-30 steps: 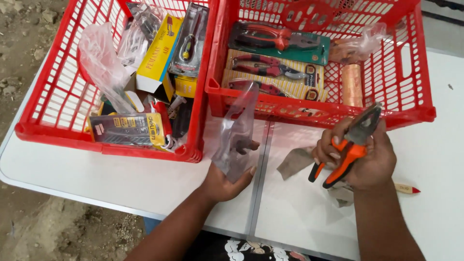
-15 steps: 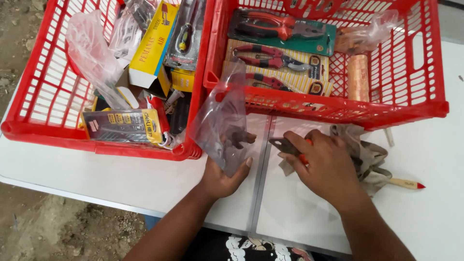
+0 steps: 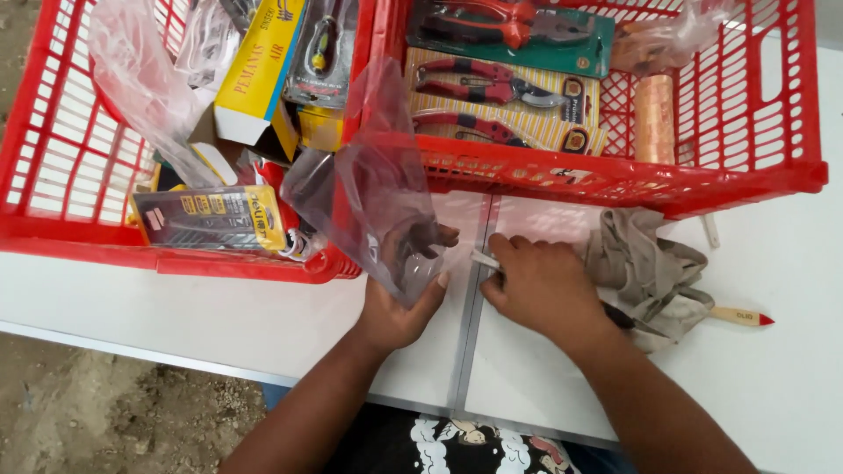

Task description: Unpacking a new pair of pliers from plastic packaging and wiping it clean with a cloth.

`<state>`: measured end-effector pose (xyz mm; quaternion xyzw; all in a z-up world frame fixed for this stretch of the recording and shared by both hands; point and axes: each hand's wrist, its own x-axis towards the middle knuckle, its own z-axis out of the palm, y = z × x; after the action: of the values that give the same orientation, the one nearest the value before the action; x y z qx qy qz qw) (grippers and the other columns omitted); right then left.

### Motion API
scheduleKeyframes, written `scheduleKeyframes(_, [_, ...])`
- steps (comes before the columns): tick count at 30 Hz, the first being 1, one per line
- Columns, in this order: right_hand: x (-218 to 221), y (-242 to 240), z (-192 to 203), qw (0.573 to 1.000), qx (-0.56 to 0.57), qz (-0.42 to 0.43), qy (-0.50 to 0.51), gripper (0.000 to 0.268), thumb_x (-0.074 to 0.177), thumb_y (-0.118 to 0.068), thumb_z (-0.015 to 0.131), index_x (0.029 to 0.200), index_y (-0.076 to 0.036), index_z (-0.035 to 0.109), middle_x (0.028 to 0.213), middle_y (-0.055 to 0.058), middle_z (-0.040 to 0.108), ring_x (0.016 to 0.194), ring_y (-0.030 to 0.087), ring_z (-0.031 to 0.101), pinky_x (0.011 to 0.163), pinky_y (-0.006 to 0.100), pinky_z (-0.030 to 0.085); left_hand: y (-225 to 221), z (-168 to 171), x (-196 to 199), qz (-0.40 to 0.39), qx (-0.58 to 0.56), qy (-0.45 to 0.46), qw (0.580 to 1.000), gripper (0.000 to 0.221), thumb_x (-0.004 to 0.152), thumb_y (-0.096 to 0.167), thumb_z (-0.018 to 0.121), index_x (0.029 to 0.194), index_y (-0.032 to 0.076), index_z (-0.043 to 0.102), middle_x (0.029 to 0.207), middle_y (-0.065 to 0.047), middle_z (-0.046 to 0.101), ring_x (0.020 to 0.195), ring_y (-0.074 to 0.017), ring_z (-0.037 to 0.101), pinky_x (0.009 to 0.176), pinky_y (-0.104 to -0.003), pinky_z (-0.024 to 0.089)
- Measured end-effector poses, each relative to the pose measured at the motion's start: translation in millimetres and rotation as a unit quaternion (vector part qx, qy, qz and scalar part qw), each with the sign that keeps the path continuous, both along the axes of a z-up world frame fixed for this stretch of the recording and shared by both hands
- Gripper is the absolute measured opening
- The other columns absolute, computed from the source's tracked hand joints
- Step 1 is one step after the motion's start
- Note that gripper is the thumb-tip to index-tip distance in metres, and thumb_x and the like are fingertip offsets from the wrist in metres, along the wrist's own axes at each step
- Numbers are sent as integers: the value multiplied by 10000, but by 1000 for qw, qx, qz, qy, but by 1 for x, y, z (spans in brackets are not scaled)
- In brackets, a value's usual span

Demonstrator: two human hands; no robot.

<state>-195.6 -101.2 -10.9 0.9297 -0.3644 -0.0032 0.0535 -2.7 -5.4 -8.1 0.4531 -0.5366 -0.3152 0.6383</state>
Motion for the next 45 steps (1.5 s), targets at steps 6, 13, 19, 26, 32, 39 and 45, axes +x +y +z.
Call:
scheduleKeyframes(6, [-3,-16,-5,993,-72,64,-61,241,841,-438,625,891,-205,661,904,47,632,1005,272,637,963,523,435,2,1,1,5,-13,6,1000,467,950,225,650,1316,6,459,1232,-214,651,1147,-382,670,983,-506,518])
scheduleKeyframes(13, [5,11,-28,986,-136,-67,-76,207,817,-282,612,913,-99,594,876,92,548,919,308,593,889,525,435,0,-7,0,-5,-16,21,1000,470,929,199,684,1298,-3,475,1224,-205,672,1127,-343,688,946,-449,529])
scheduleKeyframes(19, [12,0,-35,987,-106,-73,-100,291,886,-394,597,788,-121,579,683,58,539,668,284,659,593,402,528,1,-2,0,-11,-24,4,1000,460,933,220,678,1286,-17,503,1202,-226,681,1115,-379,695,934,-492,538])
scheduleKeyframes(26, [10,3,-19,993,-54,-58,-86,419,1019,-357,610,671,-125,628,572,66,588,555,239,667,539,345,561,-1,-1,0,-11,-21,8,1000,445,925,203,673,1282,-20,529,1188,-224,693,1113,-372,700,935,-498,546])
scheduleKeyframes(32, [13,2,-12,993,15,-95,-74,467,1071,-354,535,700,-101,662,583,87,625,563,254,686,538,367,575,0,5,-1,1,-20,-24,999,393,894,178,710,1216,-10,587,1101,-223,705,1026,-352,708,911,-527,562])
scheduleKeyframes(39, [9,8,-9,987,44,-102,-120,397,1037,-289,566,721,-78,684,560,89,617,562,269,693,535,379,577,0,0,-1,1,-15,-21,1000,406,926,211,677,1248,-7,561,1173,-215,702,1087,-348,704,940,-508,557])
scheduleKeyframes(45, [2,16,-2,988,47,-79,-123,252,962,-227,641,761,-99,723,578,80,646,566,248,705,533,346,580,-1,-4,3,-17,-8,-6,1000,447,920,235,660,1276,-10,544,1201,-235,685,1107,-374,697,964,-537,548])
